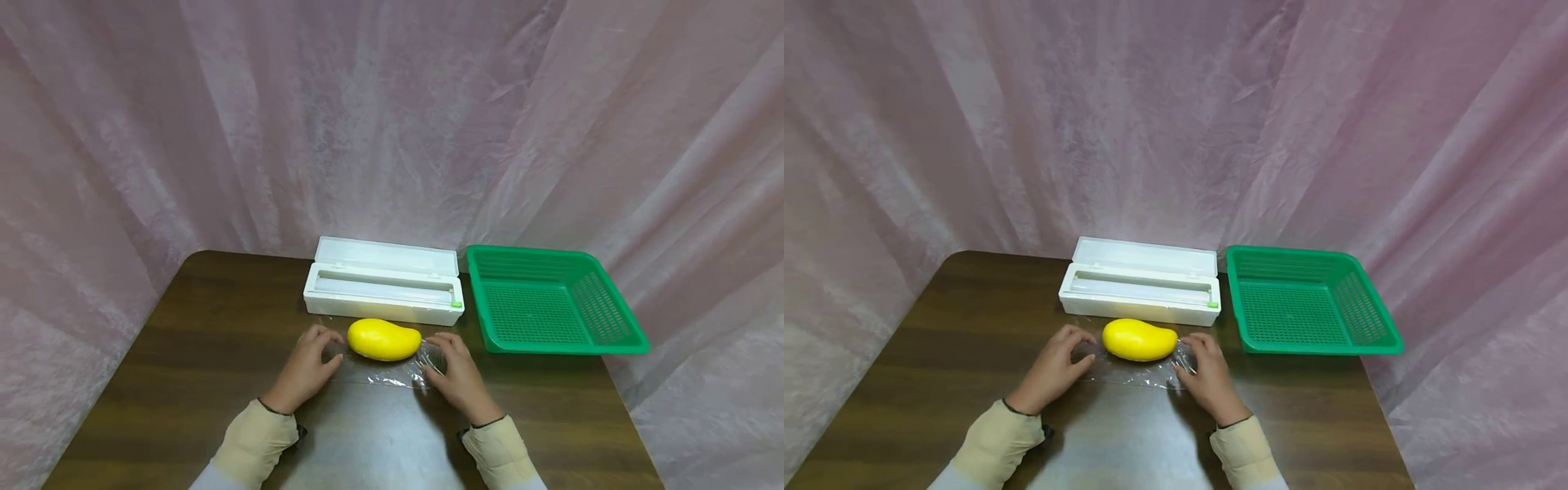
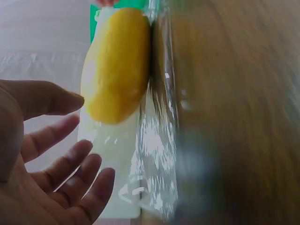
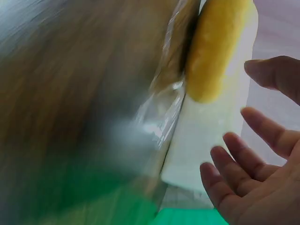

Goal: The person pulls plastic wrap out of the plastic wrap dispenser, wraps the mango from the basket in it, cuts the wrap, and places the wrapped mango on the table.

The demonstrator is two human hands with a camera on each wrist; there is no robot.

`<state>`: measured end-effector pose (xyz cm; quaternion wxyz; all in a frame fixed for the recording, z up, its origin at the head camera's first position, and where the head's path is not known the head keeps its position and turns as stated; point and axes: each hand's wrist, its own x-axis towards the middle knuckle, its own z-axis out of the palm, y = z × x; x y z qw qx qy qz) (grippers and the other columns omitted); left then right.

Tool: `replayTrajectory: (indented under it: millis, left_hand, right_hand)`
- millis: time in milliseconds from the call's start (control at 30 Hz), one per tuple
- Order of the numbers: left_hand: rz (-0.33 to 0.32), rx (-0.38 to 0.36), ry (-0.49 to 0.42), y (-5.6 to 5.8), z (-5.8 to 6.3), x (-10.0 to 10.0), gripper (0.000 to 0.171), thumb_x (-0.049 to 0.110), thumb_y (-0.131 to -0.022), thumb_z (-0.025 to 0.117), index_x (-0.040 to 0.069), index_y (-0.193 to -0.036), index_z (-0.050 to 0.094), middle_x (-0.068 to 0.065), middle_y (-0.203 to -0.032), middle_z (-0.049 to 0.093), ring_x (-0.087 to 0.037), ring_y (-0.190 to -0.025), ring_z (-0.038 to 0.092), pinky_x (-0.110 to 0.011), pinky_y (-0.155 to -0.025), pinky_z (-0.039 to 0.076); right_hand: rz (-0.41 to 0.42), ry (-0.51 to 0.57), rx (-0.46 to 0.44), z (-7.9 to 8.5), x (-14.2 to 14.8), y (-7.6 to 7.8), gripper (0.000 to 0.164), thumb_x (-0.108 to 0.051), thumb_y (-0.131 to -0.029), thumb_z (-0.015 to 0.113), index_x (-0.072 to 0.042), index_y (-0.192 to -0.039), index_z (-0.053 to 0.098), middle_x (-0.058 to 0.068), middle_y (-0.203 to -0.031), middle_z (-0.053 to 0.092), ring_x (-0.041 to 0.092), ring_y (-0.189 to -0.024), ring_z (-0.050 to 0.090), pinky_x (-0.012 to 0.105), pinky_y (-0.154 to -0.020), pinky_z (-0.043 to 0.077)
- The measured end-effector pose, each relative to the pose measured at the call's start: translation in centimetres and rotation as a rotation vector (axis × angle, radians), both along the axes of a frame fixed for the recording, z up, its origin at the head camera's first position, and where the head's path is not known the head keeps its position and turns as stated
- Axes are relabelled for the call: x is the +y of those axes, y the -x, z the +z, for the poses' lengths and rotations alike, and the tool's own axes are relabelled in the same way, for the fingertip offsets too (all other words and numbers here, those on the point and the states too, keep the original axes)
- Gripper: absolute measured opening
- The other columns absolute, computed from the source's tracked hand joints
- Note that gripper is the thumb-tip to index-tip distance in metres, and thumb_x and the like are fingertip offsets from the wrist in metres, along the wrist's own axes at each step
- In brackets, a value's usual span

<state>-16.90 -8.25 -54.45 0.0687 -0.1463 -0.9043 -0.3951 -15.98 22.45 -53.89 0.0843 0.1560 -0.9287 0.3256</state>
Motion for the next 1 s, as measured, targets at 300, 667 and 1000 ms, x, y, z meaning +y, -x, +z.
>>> replayTrajectory:
  millis: [300, 667, 1000]
  left_hand:
    - [-0.052, 0.006, 0.107, -0.3, -0.2, -2.0, 0.026, 0.011, -0.077, 0.077, 0.010, -0.100, 0.066, -0.006, -0.095, 0.051, -0.021, -0.094, 0.048, -0.039, -0.076, 0.044]
    - [-0.100, -0.012, 0.175, -0.6, -0.5, -3.4, 0.032, 0.017, -0.074, 0.080, 0.013, -0.102, 0.067, -0.002, -0.094, 0.051, -0.019, -0.087, 0.044, -0.036, -0.074, 0.041]
    - [-0.115, -0.083, 0.275, -0.9, -1.4, -5.0, 0.023, 0.020, -0.071, 0.083, 0.020, -0.086, 0.065, 0.002, -0.080, 0.047, -0.016, -0.075, 0.040, -0.033, -0.066, 0.038]
  right_hand:
    - [-0.006, -0.090, -0.153, 0.1, 1.7, -0.8, 0.040, -0.017, -0.079, 0.077, -0.011, -0.116, 0.061, 0.005, -0.117, 0.048, 0.023, -0.109, 0.045, 0.044, -0.092, 0.041]
    - [0.018, -0.113, -0.189, -0.3, 2.7, -1.2, 0.038, -0.019, -0.077, 0.078, -0.010, -0.111, 0.062, 0.005, -0.102, 0.050, 0.020, -0.092, 0.049, 0.039, -0.082, 0.044]
    - [0.122, -0.151, -0.212, -1.1, 3.6, -1.7, 0.033, -0.014, -0.075, 0.079, -0.009, -0.101, 0.060, 0.001, -0.089, 0.050, 0.017, -0.082, 0.048, 0.032, -0.073, 0.044]
